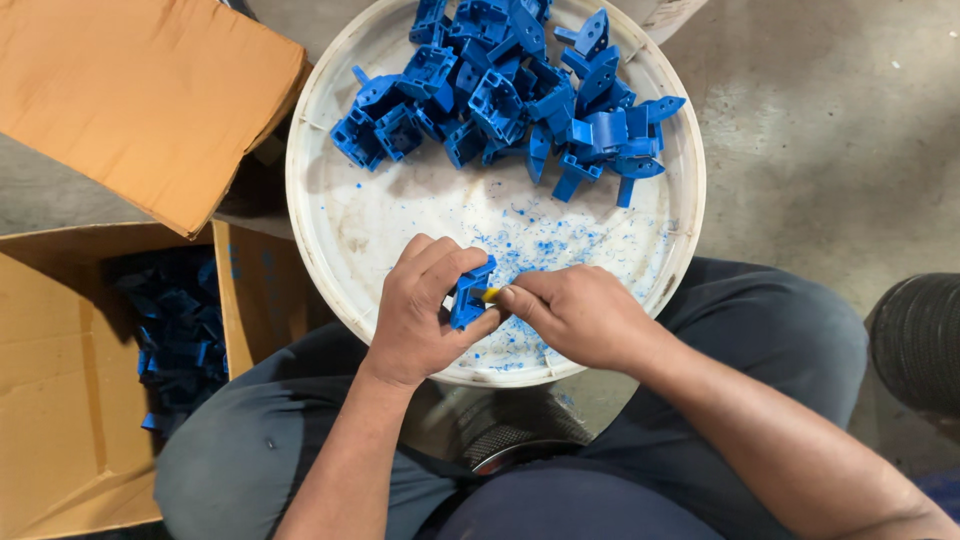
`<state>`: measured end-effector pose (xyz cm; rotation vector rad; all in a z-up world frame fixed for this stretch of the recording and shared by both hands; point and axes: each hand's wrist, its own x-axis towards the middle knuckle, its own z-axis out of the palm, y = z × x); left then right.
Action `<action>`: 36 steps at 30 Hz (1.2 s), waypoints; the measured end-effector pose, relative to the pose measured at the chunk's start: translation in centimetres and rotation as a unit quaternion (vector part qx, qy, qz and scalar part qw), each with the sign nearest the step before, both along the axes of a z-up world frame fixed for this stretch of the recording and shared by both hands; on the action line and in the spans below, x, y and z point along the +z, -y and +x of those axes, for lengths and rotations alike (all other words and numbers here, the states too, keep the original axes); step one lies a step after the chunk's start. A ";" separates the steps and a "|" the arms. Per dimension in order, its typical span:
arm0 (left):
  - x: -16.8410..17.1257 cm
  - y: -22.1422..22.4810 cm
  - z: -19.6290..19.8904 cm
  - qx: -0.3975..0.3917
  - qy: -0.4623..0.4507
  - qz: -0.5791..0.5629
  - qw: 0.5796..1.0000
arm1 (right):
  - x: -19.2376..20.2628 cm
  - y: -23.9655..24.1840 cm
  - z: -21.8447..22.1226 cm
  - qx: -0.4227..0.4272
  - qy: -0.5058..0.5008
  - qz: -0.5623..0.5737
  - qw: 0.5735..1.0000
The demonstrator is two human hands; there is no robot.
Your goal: The person uses a small yellow tool to scrape or clean the edges of blue plastic parts, handling them one at a time over a white bucket.
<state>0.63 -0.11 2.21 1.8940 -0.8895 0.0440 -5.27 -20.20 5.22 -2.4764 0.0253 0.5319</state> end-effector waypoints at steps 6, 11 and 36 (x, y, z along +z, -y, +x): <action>-0.3 0.2 -0.2 -0.022 -0.029 -0.006 0.999 | -2.1 2.0 0.5 0.023 -0.059 0.170 0.983; -0.3 0.0 -0.1 -0.017 -0.058 -0.027 0.998 | -1.5 2.2 0.6 0.012 -0.076 0.210 0.975; -2.1 0.4 -0.8 0.080 -0.248 -0.130 0.957 | -0.7 -0.2 -0.4 0.037 0.288 0.014 0.957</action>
